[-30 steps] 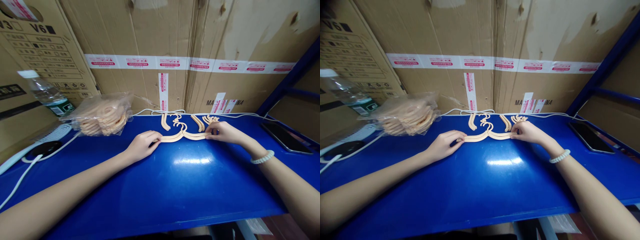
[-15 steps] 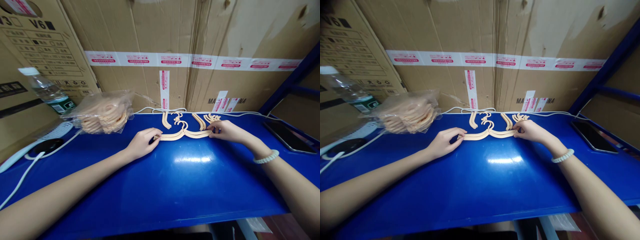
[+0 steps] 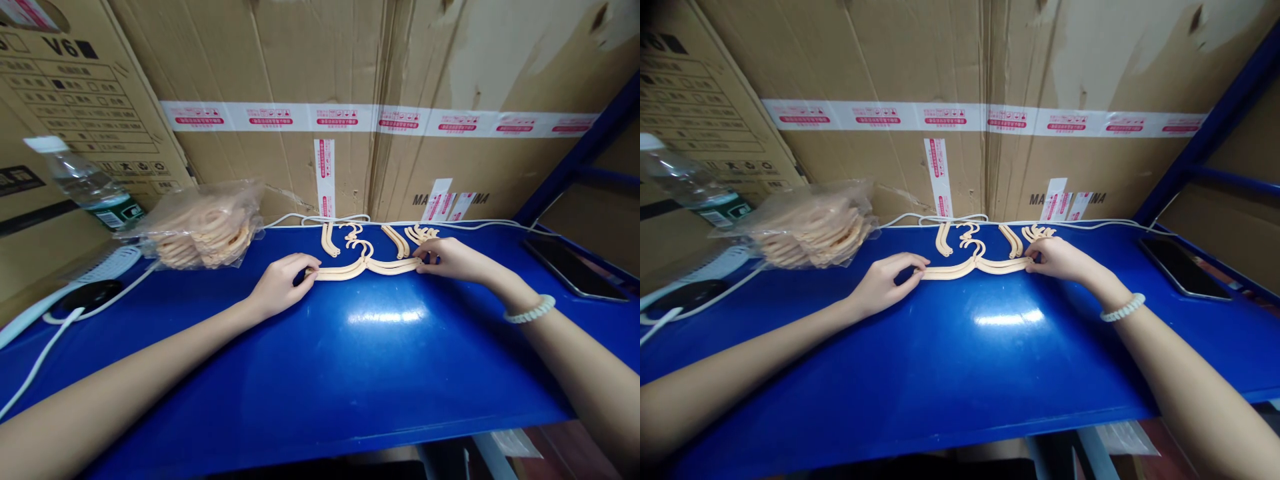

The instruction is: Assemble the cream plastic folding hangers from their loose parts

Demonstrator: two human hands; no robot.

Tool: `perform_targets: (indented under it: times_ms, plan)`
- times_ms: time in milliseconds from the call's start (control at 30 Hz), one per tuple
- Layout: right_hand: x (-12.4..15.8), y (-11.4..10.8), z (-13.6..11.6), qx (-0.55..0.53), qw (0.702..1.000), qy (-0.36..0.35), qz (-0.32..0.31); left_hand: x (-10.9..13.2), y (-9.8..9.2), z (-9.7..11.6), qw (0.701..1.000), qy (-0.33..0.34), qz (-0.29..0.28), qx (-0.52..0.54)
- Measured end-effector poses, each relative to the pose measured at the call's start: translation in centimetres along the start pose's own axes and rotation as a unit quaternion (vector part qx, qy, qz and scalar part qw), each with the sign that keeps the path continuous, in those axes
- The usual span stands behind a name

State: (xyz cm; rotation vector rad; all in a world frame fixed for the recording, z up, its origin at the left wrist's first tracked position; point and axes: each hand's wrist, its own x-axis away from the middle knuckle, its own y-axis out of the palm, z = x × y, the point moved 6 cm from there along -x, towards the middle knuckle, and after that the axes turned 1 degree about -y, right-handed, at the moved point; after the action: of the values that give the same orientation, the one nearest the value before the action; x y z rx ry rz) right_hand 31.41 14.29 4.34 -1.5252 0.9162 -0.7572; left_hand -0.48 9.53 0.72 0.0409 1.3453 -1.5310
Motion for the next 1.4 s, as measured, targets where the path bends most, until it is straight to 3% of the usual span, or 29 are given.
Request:
perform_targets:
  times_ms: [1000,1167,1267,1400]
  plan:
    - [0.0,-0.1,0.3,0.024,1.0,-0.008,0.014,-0.6,-0.5,-0.8,0.999,-0.027,0.004,0.019]
    - [0.6,-2.2,-1.3,-0.009,0.994,-0.023,0.109,-1.7,-1.3,-1.3,1.0,-0.02,-0.018,-0.008]
    - [-0.4,-3.0,-3.0,-0.047,0.988,-0.038,0.143,-2.9,-1.4,-1.8,0.998,-0.002,-0.051,-0.032]
    - [-4.9,-2.6,-5.4,-0.035,0.991,-0.051,0.117,-5.0,-0.5,-2.6,0.994,0.021,-0.097,-0.044]
